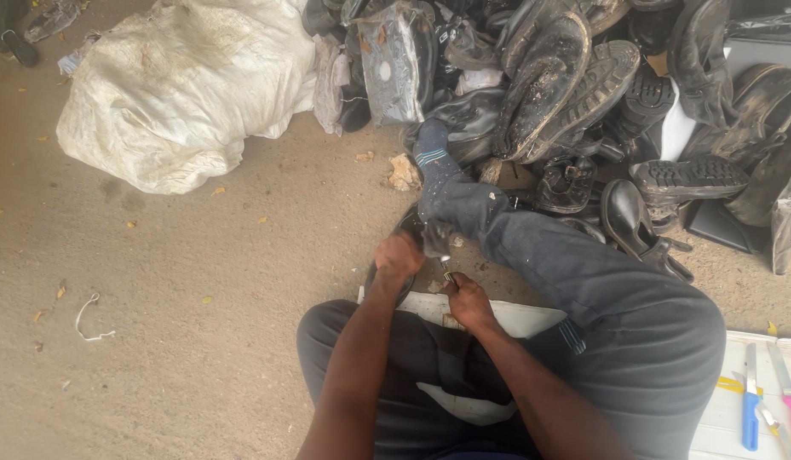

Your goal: The person sits on the ground and uses a knife to scrape and clean the soles of black shoes. They handle several shoes from a pile, scraping the rubber soles and occasionally wiping them with a cloth.

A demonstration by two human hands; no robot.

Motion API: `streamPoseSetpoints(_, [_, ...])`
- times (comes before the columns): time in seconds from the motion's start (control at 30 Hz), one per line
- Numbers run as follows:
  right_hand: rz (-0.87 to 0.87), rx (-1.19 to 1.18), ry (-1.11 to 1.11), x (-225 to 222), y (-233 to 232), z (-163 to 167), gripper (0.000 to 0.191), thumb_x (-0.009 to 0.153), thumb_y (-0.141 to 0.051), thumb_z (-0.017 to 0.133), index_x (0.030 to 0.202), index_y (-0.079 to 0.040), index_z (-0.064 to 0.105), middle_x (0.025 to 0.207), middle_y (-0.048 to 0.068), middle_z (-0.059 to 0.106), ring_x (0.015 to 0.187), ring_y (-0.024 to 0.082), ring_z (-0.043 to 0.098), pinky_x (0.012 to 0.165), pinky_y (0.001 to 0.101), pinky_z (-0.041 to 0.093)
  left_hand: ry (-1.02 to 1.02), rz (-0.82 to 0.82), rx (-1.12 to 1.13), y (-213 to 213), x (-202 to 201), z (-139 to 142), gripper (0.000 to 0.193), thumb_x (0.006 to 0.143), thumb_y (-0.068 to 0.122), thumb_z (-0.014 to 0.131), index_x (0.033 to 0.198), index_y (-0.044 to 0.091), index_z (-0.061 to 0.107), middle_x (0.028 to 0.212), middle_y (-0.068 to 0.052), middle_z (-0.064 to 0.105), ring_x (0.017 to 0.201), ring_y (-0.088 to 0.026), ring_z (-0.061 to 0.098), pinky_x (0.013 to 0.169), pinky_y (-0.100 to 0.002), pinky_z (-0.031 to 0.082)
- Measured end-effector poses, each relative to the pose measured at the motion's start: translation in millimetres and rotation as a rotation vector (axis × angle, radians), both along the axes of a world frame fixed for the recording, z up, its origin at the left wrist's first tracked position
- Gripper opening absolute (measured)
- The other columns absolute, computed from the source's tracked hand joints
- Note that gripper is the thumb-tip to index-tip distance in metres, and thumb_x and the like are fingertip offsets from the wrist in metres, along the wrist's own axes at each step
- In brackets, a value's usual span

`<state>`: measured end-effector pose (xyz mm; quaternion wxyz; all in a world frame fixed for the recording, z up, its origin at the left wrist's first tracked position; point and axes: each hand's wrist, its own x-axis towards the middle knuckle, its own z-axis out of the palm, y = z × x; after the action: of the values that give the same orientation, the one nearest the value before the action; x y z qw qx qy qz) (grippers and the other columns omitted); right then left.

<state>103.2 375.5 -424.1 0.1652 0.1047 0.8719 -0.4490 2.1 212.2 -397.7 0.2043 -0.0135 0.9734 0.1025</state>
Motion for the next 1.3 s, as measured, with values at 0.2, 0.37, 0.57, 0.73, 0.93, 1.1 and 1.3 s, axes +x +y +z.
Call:
streamPoseSetpoints(0.2, [0.048,0.054,-0.089,-6,13,4,0.037,0.102,-0.035,0.051,0.128,-0.012,0.064,0.097,0.018,0.074,0.092,0.033,0.072,0.087,0.0475,0.053,-0.158,-0.090,0.297,-11,3,-17,0.056,0.087,0.056,0.072,0.113,0.006,0.071,0.108,-0.017,0.074,0.095,-0.029,0.073,0.085,-0.041,0.058])
streamPoseSetpoints(0.37, [0.078,-0.029,-0.083,-20,15,-7,0.034,0.100,-0.033,0.054,0.123,-0.010,0.066,0.100,0.019,0.073,0.095,0.033,0.070,0.088,0.0475,0.052,-0.091,0.112,0.760,-19,19,-33,0.043,0.073,0.041,0.083,0.104,0.010,0.078,0.096,-0.010,0.076,0.082,-0.024,0.072,0.075,-0.040,0.056])
streamPoseSetpoints(0.57, [0.028,-0.028,0.010,-2,-12,-13,0.033,0.102,-0.028,0.049,0.121,-0.005,0.063,0.102,0.026,0.071,0.099,0.044,0.068,0.088,0.0522,0.051,-0.004,0.198,0.650,-13,28,-32,0.036,0.077,0.039,0.086,0.095,0.008,0.079,0.086,-0.009,0.074,0.075,-0.022,0.071,0.073,-0.038,0.055])
streamPoseSetpoints(0.73, [0.027,0.024,-0.063,51,-17,-4,0.034,0.103,-0.029,0.048,0.121,-0.003,0.060,0.100,0.032,0.069,0.098,0.051,0.067,0.088,0.0558,0.050,-0.043,0.235,0.749,-15,28,-26,0.034,0.076,0.033,0.088,0.095,0.007,0.077,0.083,-0.008,0.074,0.074,-0.019,0.069,0.072,-0.037,0.053])
streamPoseSetpoints(0.93, [0.014,0.007,0.018,40,-25,9,0.034,0.101,-0.028,0.050,0.117,0.000,0.062,0.099,0.032,0.070,0.093,0.050,0.067,0.084,0.0568,0.051,-0.256,0.369,1.065,-27,26,-25,0.028,0.078,0.017,0.086,0.096,-0.001,0.074,0.083,-0.010,0.074,0.074,-0.020,0.068,0.072,-0.036,0.053])
streamPoseSetpoints(1.1, [0.286,0.095,-0.231,63,-27,35,0.034,0.106,-0.030,0.043,0.110,-0.001,0.060,0.099,0.026,0.070,0.088,0.044,0.073,0.083,0.0540,0.054,-0.315,0.441,1.223,-37,26,-23,0.026,0.077,0.009,0.085,0.097,-0.003,0.073,0.087,-0.013,0.074,0.076,-0.023,0.070,0.077,-0.036,0.055])
streamPoseSetpoints(1.3, [0.320,0.068,-0.266,78,-17,44,0.034,0.104,-0.032,0.048,0.106,-0.002,0.063,0.094,0.025,0.072,0.091,0.040,0.071,0.086,0.0524,0.052,-0.323,0.391,1.039,-36,30,10,0.038,0.074,0.018,0.085,0.105,0.000,0.071,0.098,-0.016,0.075,0.087,-0.026,0.073,0.085,-0.039,0.055])
